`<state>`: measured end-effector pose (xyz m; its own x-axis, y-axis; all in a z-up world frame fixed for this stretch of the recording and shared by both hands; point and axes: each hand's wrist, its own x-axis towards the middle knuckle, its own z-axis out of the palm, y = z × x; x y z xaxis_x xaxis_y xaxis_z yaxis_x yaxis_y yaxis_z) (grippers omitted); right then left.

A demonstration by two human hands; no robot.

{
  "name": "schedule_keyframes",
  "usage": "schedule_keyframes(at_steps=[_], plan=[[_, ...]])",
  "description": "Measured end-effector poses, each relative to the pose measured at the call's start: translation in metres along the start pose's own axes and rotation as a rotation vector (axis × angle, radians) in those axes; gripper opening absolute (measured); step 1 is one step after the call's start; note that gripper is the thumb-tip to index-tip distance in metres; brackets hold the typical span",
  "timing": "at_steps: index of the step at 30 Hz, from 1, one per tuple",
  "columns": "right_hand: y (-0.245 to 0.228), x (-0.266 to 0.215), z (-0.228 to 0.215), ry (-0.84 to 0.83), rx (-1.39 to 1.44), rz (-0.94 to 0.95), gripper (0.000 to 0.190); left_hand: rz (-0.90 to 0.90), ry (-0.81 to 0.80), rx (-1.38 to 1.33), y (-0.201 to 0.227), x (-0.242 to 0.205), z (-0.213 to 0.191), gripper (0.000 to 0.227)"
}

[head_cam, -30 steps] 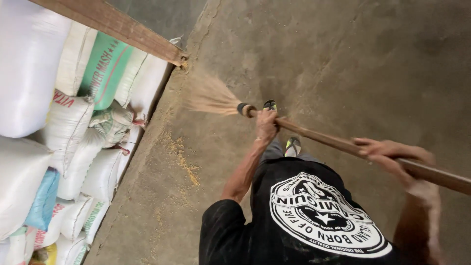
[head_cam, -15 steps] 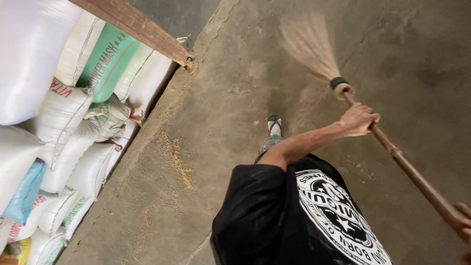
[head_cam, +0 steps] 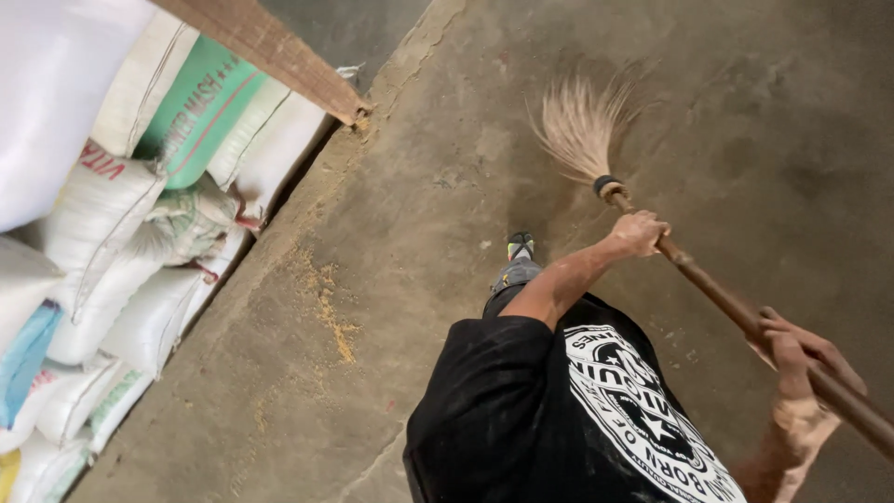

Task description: Sweep spilled rice or grain from the floor using a broom.

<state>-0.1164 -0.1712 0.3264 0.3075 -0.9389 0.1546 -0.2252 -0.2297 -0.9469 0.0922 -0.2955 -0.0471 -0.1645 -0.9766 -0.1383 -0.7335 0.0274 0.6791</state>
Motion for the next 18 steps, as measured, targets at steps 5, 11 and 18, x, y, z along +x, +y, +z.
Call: schedule_keyframes(at_steps=[5, 11, 18], plan=[[0.041, 0.047, 0.025, -0.216, 0.193, -0.078, 0.015, -0.210, 0.187, -0.034, -0.050, -0.064, -0.026, 0.023], [0.036, 0.087, 0.085, -0.401, 0.266, -0.001, 0.012, -0.405, 0.319, -0.021, -0.108, -0.134, -0.052, 0.025], [0.065, 0.116, 0.139, -0.564, 0.315, 0.131, 0.009, -0.568, 0.408, 0.055, -0.150, -0.206, -0.060, 0.021]])
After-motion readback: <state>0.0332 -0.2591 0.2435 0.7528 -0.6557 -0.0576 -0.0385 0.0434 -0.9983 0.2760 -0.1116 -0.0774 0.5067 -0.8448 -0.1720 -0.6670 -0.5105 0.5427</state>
